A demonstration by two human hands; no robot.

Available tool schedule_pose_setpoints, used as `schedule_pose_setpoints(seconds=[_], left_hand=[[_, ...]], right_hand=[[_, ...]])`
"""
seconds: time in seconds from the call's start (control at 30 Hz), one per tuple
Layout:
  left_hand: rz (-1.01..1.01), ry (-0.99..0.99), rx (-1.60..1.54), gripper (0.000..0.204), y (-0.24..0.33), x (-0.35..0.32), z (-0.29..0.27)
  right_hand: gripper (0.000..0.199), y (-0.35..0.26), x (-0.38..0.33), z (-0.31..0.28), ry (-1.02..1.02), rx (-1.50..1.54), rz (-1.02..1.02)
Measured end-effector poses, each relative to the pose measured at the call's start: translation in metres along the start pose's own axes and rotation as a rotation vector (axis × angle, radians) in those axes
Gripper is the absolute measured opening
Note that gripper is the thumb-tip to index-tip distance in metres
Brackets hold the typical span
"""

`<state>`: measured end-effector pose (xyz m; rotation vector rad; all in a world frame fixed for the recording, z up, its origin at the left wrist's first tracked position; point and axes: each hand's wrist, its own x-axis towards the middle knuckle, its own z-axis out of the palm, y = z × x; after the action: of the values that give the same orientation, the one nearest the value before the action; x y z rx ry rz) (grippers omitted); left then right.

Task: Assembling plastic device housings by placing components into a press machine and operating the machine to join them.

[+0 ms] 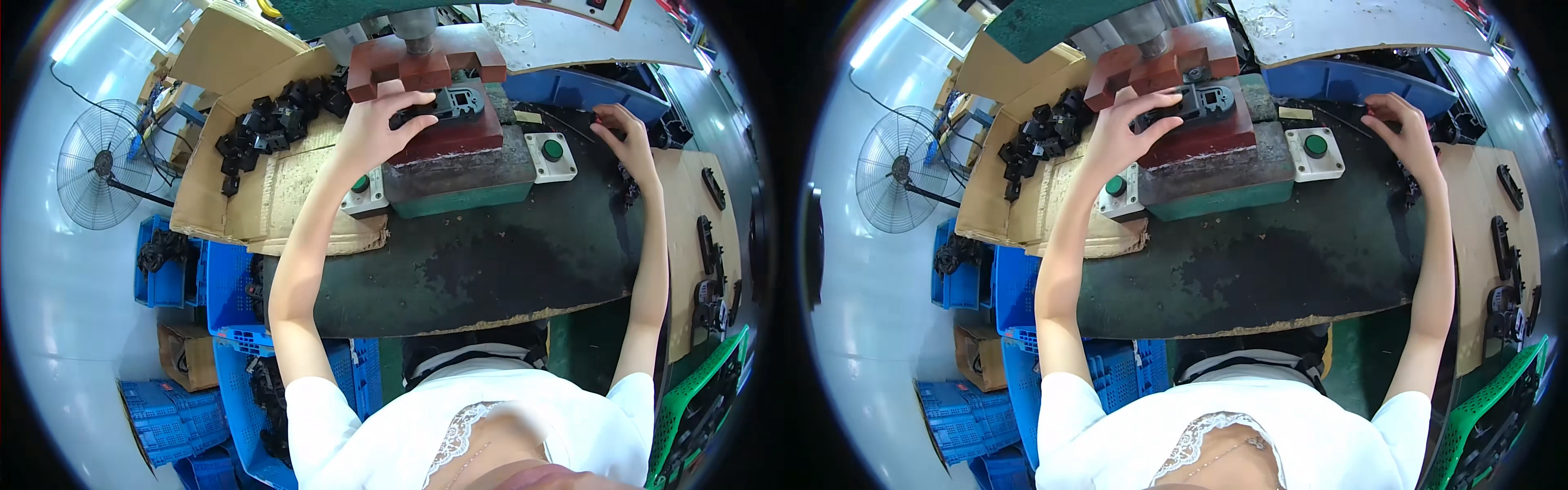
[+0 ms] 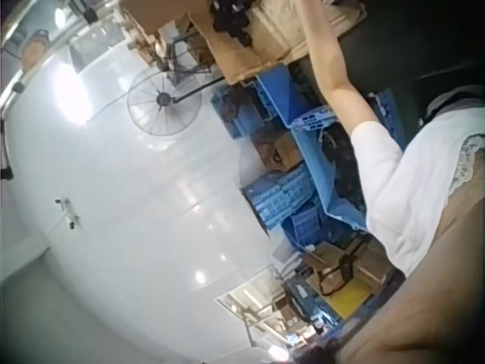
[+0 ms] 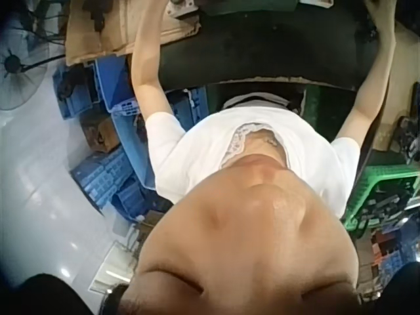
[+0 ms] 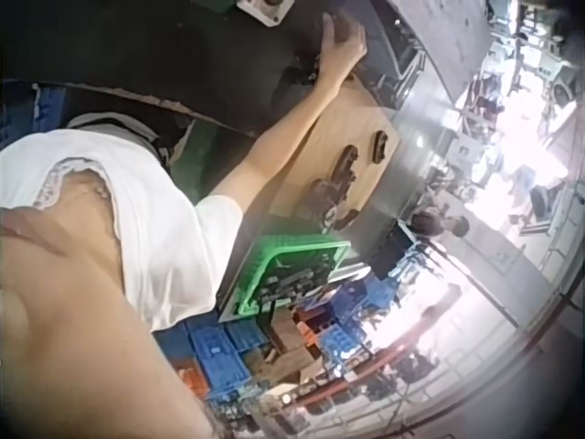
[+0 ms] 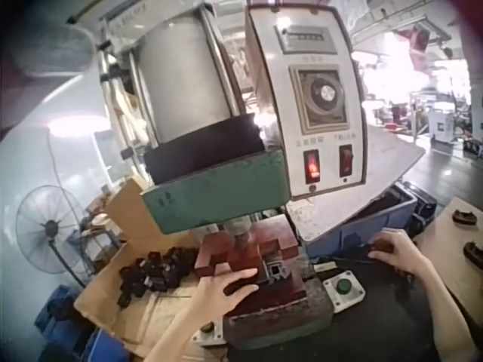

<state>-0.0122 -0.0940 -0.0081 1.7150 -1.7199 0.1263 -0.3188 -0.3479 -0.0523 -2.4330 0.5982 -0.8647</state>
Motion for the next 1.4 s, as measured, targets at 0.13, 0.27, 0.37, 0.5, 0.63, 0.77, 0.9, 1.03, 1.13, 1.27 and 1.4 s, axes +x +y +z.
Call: schedule_pose_setpoints(seconds=[0.13, 0.27, 0.37, 0.5, 0.63, 0.77, 0.9, 1.03, 1.13, 1.27, 1.4], left_hand=[[0.014, -0.012, -0.038, 0.026, -0.005, 0.0, 0.0], [0.136, 0.005, -0.055, 0.027, -0.005, -0.001, 0.0], [0.25, 0.033, -0.054, 0.029, -0.012, 0.001, 0.005], [0.165, -0.017, 0.024, 0.03, -0.012, 0.005, 0.006], [0.2, -0.004, -0.01, 0.03, -0.011, 0.003, 0.005], [0.207, -0.012, -0.03, 0.024, -0.012, 0.006, 0.004], [0.187, -0.032, 0.005, 0.023, -0.01, 0.005, 0.005], [0.19, -0.043, -0.029, 0.024, -0.008, 0.007, 0.003], [0.246, -0.032, -0.029, 0.024, -0.013, 0.005, 0.005], [0.388, 0.071, 0.028, 0.03, -0.014, -0.004, 0.002], [0.183, 0.102, 0.044, 0.036, -0.006, -0.022, -0.018]], right_hand=[[0.025, -0.011, -0.002, 0.01, 0.041, 0.053, -0.045], [0.026, -0.043, 0.003, 0.027, 0.006, 0.289, -0.012], [0.026, -0.069, 0.018, 0.045, 0.005, 0.486, -0.075], [0.023, -0.092, 0.053, 0.062, -0.041, 0.44, -0.256], [0.027, -0.121, 0.069, 0.079, -0.052, 0.249, -0.338], [0.025, -0.117, 0.079, 0.091, -0.072, 0.275, -0.317], [0.018, -0.12, 0.077, 0.092, -0.089, 0.33, -0.347], [0.016, -0.113, 0.083, 0.102, -0.07, 0.298, -0.439], [0.015, -0.116, 0.082, 0.099, -0.115, 0.265, -0.475], [0.014, -0.125, 0.082, 0.097, -0.153, 0.284, -0.449], [0.014, -0.122, 0.079, 0.091, -0.153, 0.171, -0.492]])
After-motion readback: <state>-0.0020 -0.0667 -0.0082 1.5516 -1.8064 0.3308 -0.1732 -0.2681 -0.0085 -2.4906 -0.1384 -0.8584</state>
